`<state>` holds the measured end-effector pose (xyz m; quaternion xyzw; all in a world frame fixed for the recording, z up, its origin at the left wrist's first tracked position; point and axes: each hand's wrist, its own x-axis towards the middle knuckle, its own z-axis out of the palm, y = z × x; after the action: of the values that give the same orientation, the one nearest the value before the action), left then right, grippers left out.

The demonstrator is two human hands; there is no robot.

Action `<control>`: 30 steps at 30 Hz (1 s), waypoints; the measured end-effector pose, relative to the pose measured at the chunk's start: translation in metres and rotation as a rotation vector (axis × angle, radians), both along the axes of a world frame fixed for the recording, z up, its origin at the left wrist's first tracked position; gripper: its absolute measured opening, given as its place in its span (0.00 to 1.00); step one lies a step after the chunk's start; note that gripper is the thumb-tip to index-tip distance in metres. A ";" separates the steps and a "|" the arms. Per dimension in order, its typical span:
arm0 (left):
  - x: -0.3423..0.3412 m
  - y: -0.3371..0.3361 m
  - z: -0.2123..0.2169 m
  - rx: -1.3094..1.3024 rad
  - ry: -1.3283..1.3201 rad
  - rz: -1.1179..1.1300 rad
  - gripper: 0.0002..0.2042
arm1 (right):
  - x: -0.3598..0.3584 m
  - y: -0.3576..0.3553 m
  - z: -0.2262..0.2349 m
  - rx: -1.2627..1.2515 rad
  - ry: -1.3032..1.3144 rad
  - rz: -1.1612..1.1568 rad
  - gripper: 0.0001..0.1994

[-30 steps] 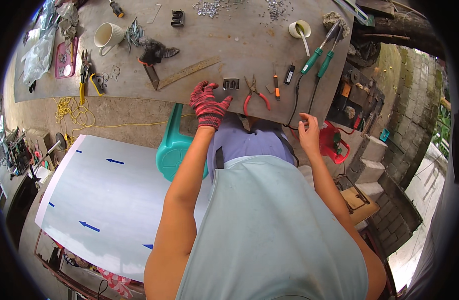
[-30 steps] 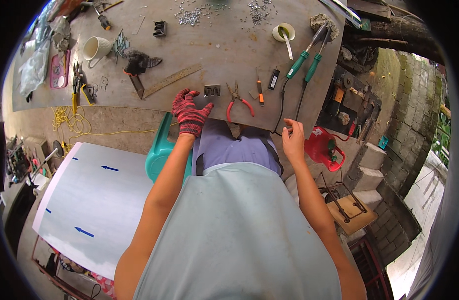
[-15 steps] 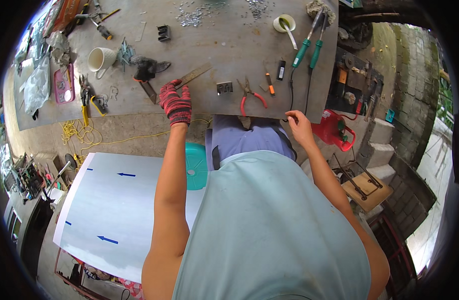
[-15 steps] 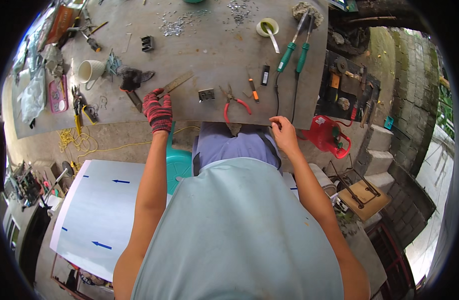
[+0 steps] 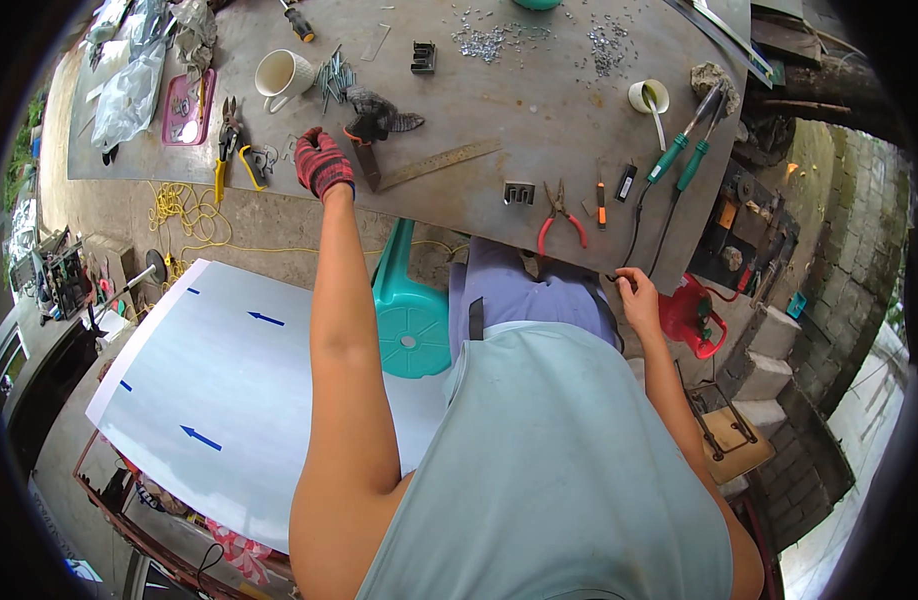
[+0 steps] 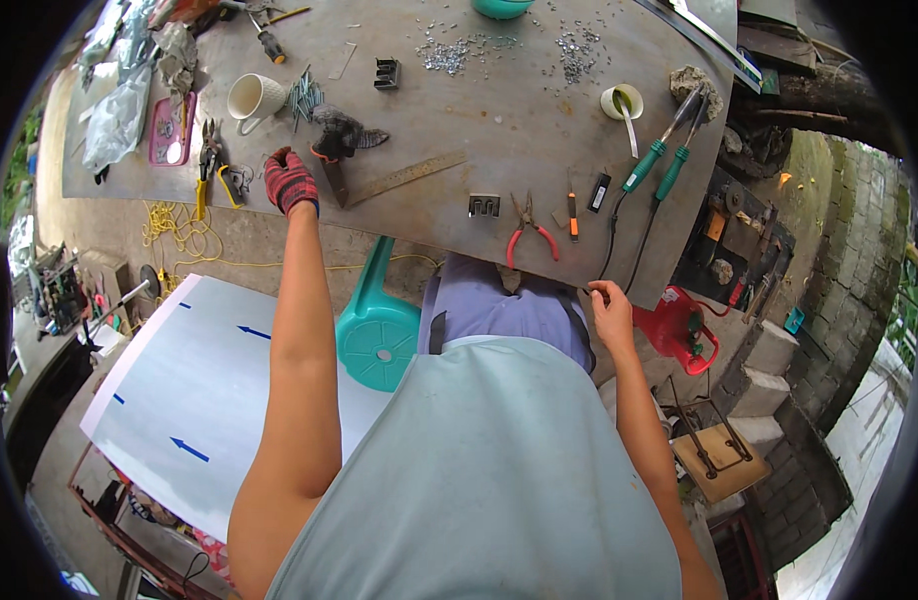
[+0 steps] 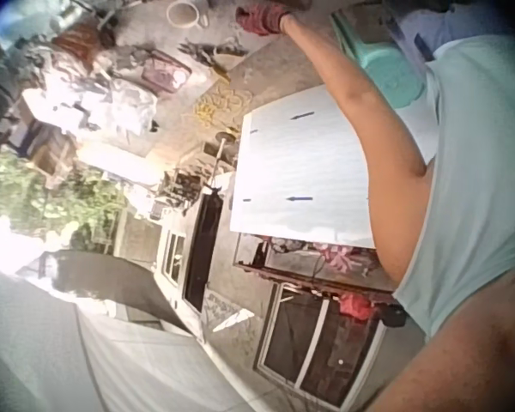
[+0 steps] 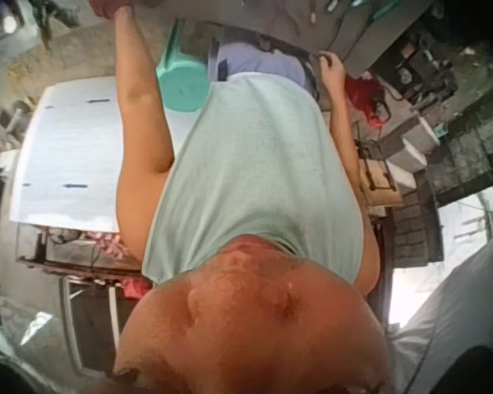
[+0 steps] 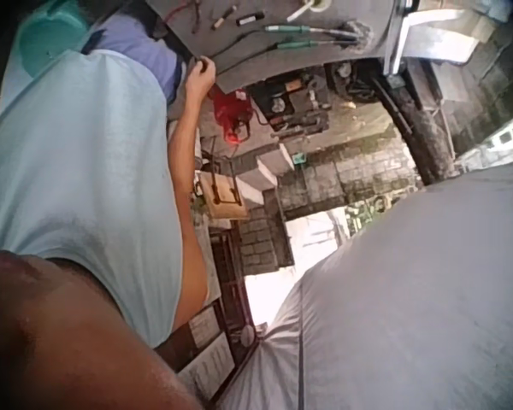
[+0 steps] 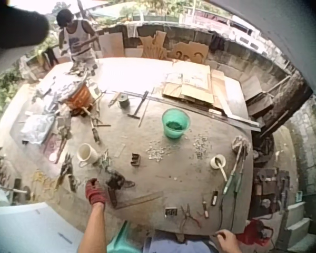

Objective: Assembling or repairing electronic components on a workbench using soldering tools and pliers.

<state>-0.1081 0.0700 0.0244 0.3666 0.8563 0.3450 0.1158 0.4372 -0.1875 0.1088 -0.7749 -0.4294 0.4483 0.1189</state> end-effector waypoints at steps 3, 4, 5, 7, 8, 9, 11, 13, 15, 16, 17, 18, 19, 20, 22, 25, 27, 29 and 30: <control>-0.008 0.029 -0.005 -0.151 -0.011 -0.040 0.13 | -0.003 0.006 0.004 -0.021 -0.017 0.006 0.10; -0.001 0.038 -0.006 -0.184 -0.055 -0.044 0.14 | -0.003 0.005 0.004 -0.023 -0.022 0.007 0.10; 0.002 0.046 -0.006 -0.216 -0.097 -0.048 0.16 | -0.002 0.005 0.005 -0.021 -0.012 -0.003 0.10; 0.008 0.061 -0.006 -0.280 -0.080 -0.027 0.18 | -0.001 0.004 0.007 -0.021 -0.008 -0.013 0.10; 0.012 0.066 -0.006 -0.343 -0.060 -0.007 0.21 | -0.001 0.003 0.009 -0.019 -0.011 -0.023 0.10; 0.014 0.070 -0.005 -0.346 -0.066 -0.010 0.21 | 0.000 0.002 0.010 -0.016 -0.014 -0.033 0.10; 0.023 0.080 0.003 -0.445 -0.031 0.027 0.20 | 0.001 -0.002 0.014 0.002 -0.039 -0.027 0.10; 0.002 0.084 -0.026 -0.500 0.055 -0.009 0.21 | 0.001 -0.004 0.017 0.023 -0.053 -0.012 0.10; -0.021 0.080 -0.062 -0.291 0.282 -0.019 0.21 | 0.001 -0.008 0.014 -0.011 -0.020 -0.027 0.09; -0.013 0.084 -0.063 -0.293 0.276 -0.037 0.21 | 0.002 -0.010 0.015 -0.016 -0.028 -0.042 0.09; -0.008 0.088 -0.057 -0.374 0.229 -0.060 0.22 | 0.000 -0.012 0.016 -0.033 -0.039 -0.052 0.10; -0.004 0.092 -0.048 -0.455 0.184 -0.083 0.22 | -0.003 -0.012 0.018 -0.051 -0.048 -0.060 0.10; -0.003 0.093 -0.037 -0.534 0.143 -0.099 0.23 | -0.004 -0.012 0.017 -0.051 -0.048 -0.065 0.10; -0.003 0.092 -0.030 -0.613 0.101 -0.113 0.25 | -0.006 -0.012 0.017 -0.042 -0.042 -0.067 0.10; -0.018 0.081 -0.030 -0.540 0.071 -0.084 0.23 | -0.008 -0.008 0.017 -0.031 -0.029 -0.062 0.10; -0.030 0.065 -0.020 -0.379 0.003 -0.095 0.19 | -0.006 -0.010 0.013 -0.011 -0.025 -0.052 0.10; -0.031 0.059 -0.007 -0.114 -0.553 -0.069 0.16 | -0.005 -0.012 0.012 0.026 -0.035 -0.073 0.10; -0.027 0.046 0.031 -0.095 -0.626 -0.028 0.13 | -0.013 -0.002 0.020 0.045 -0.018 -0.062 0.10; -0.018 0.037 0.055 -0.035 -0.696 -0.067 0.13 | -0.020 0.008 0.028 0.062 -0.005 -0.054 0.10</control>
<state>-0.1261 0.1070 0.0789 0.2528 0.7588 0.4306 0.4182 0.4176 -0.1799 0.1368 -0.7833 -0.4222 0.4295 0.1541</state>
